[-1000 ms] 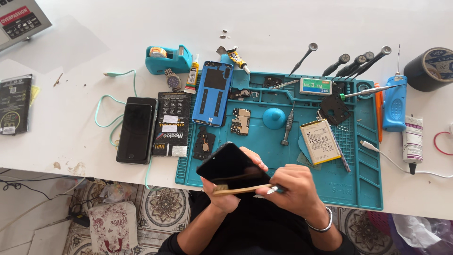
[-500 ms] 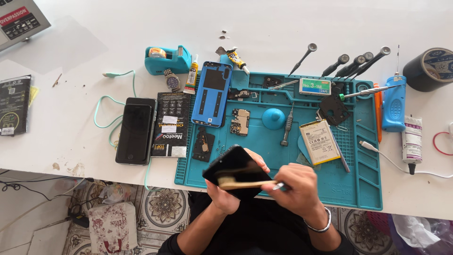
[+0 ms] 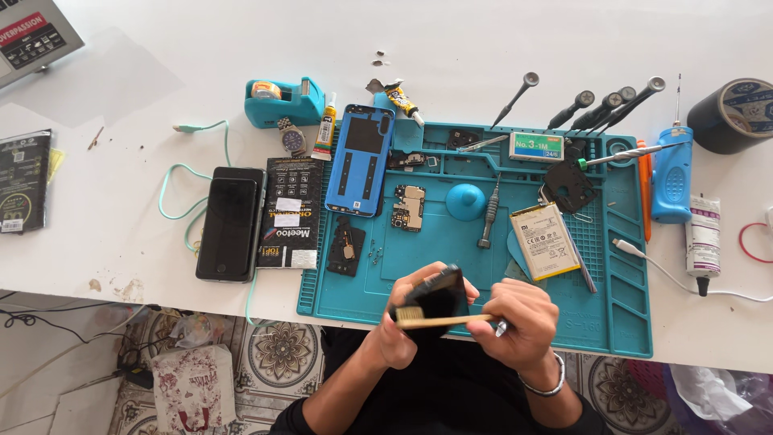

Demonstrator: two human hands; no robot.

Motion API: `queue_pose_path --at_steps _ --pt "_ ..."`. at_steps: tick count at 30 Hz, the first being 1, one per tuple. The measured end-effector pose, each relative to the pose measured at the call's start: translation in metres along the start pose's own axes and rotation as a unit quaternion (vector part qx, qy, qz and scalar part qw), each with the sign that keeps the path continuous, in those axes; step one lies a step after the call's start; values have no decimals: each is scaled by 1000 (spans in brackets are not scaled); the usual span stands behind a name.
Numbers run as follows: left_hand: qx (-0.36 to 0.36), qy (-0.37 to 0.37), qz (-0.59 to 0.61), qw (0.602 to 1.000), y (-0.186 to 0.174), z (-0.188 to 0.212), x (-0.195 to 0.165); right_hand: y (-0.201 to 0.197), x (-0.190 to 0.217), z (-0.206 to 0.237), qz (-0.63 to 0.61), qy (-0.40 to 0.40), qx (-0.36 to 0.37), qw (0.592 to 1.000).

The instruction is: The person repairs a smartphone at a workbench. They use a wooden spudger to pry and clean the phone frame and screen, then use a screwdriver to work on the exposed internal board and reassemble the phone chassis by hand.

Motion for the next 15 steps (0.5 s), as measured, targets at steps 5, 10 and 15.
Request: queue_pose_path --at_steps 5,10,15 --pt "-6 37 -125 991 -2 -2 -7 0 -1 -6 -21 8 -16 1000" --pt "-70 41 -108 991 -6 -4 -11 -5 -4 -6 6 38 -23 999" --pt "-69 65 -156 983 -7 -4 -15 -7 2 -5 -70 6 -28 997"
Point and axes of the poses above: each hand's wrist, its own z-axis away from the middle knuckle, its own y-axis out of the palm, x = y × z, the point moved 8 cm from there along -z, towards the middle knuckle, and after that the axes turned 11 degrees about -x, right-handed, at the moved point
